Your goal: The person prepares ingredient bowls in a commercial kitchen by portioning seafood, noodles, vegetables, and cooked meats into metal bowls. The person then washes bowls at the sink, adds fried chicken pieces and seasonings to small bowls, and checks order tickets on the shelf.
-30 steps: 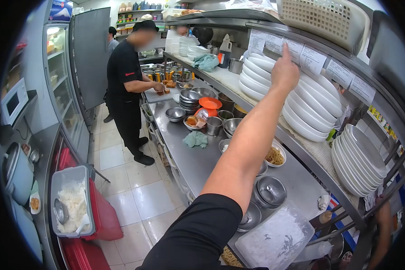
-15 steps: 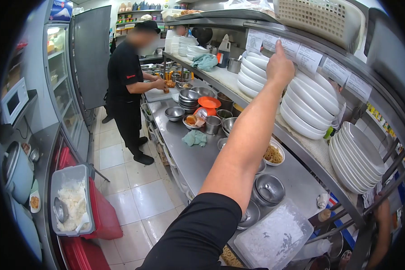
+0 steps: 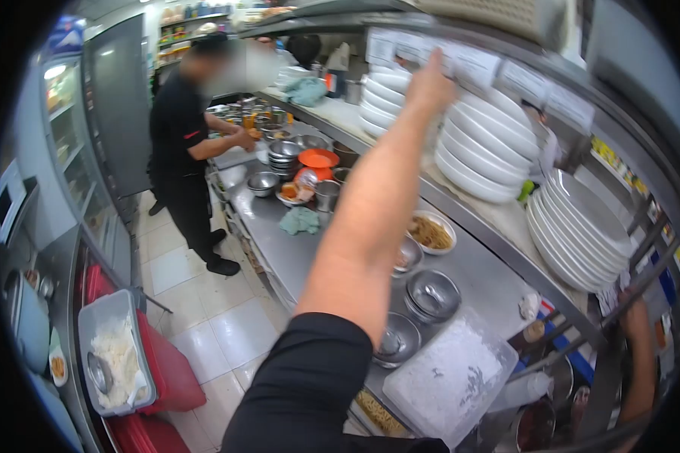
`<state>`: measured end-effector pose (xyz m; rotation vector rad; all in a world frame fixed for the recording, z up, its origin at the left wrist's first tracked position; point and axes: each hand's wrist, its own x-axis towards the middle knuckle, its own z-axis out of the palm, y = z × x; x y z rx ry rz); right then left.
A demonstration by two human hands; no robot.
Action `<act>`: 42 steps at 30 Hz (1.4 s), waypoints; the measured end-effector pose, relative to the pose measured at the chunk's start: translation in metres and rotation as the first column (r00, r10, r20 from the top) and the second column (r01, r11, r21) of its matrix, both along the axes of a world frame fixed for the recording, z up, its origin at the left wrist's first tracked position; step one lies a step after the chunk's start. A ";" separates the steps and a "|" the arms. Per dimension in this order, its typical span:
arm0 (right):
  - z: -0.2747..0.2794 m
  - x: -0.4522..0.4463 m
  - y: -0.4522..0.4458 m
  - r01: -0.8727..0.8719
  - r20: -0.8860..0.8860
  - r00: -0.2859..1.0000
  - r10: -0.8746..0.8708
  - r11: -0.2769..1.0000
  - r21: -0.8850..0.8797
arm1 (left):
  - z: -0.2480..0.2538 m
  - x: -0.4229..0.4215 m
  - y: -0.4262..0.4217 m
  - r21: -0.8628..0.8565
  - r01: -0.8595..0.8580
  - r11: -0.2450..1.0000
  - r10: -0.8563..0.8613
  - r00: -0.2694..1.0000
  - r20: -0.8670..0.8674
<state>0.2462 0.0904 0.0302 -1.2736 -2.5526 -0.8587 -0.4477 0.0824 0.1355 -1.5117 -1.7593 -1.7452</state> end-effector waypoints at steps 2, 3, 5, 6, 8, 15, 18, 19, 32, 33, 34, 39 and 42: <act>0.003 -0.008 -0.010 -0.014 0.032 0.999 0.013 1.000 0.018 | -0.001 -0.005 0.001 0.029 -0.017 0.999 0.018 0.999 -0.040; 0.000 -0.009 -0.010 -0.046 0.033 0.998 0.044 0.997 0.062 | 0.002 -0.006 -0.008 0.050 -0.026 0.998 0.027 0.999 -0.018; 0.001 -0.007 -0.012 -0.053 0.000 0.999 0.053 0.997 0.051 | 0.000 -0.017 -0.006 0.181 -0.112 0.977 0.125 0.990 -0.063; 0.004 -0.016 -0.020 -0.045 -0.032 0.998 0.045 0.999 0.015 | 0.002 -0.023 -0.009 0.105 -0.139 0.985 0.143 0.989 -0.035; 0.007 -0.021 -0.021 0.097 -0.008 0.995 -0.097 0.995 -0.036 | 0.001 -0.041 -0.013 0.131 -0.112 0.985 0.119 0.992 -0.043; 0.007 -0.013 -0.025 0.069 0.005 0.998 -0.069 0.998 0.006 | 0.007 -0.001 -0.076 0.233 0.185 0.955 -0.208 0.975 0.079; 0.010 -0.023 -0.031 0.118 -0.020 0.993 -0.119 0.992 -0.051 | 0.002 -0.011 -0.077 0.262 0.154 0.953 -0.098 0.972 -0.216; 0.014 -0.029 -0.032 0.143 -0.085 0.985 -0.152 0.985 -0.100 | -0.002 0.010 -0.093 0.308 0.250 0.918 -0.223 0.967 -0.120; 0.042 -0.022 -0.084 0.237 -0.302 0.923 -0.237 0.971 -0.037 | -0.027 0.126 -0.125 0.208 0.609 0.765 -0.394 0.699 -0.597; 0.048 -0.039 -0.107 0.189 -0.274 0.947 -0.168 0.981 0.053 | -0.028 0.136 -0.130 0.163 0.639 0.752 -0.417 0.652 -0.633; 0.057 -0.055 -0.129 0.284 -0.297 0.917 -0.267 0.959 0.014 | -0.034 0.147 -0.130 0.159 0.662 0.732 -0.418 0.621 -0.663; 0.059 -0.058 -0.189 0.180 -0.507 0.846 -0.164 0.983 -0.016 | -0.079 0.160 -0.139 -0.604 0.455 0.654 -0.748 0.268 -0.607; 0.048 -0.042 -0.217 0.199 -0.576 0.805 -0.143 0.979 0.035 | -0.129 0.150 -0.130 -0.885 0.032 0.465 -0.840 0.332 -0.429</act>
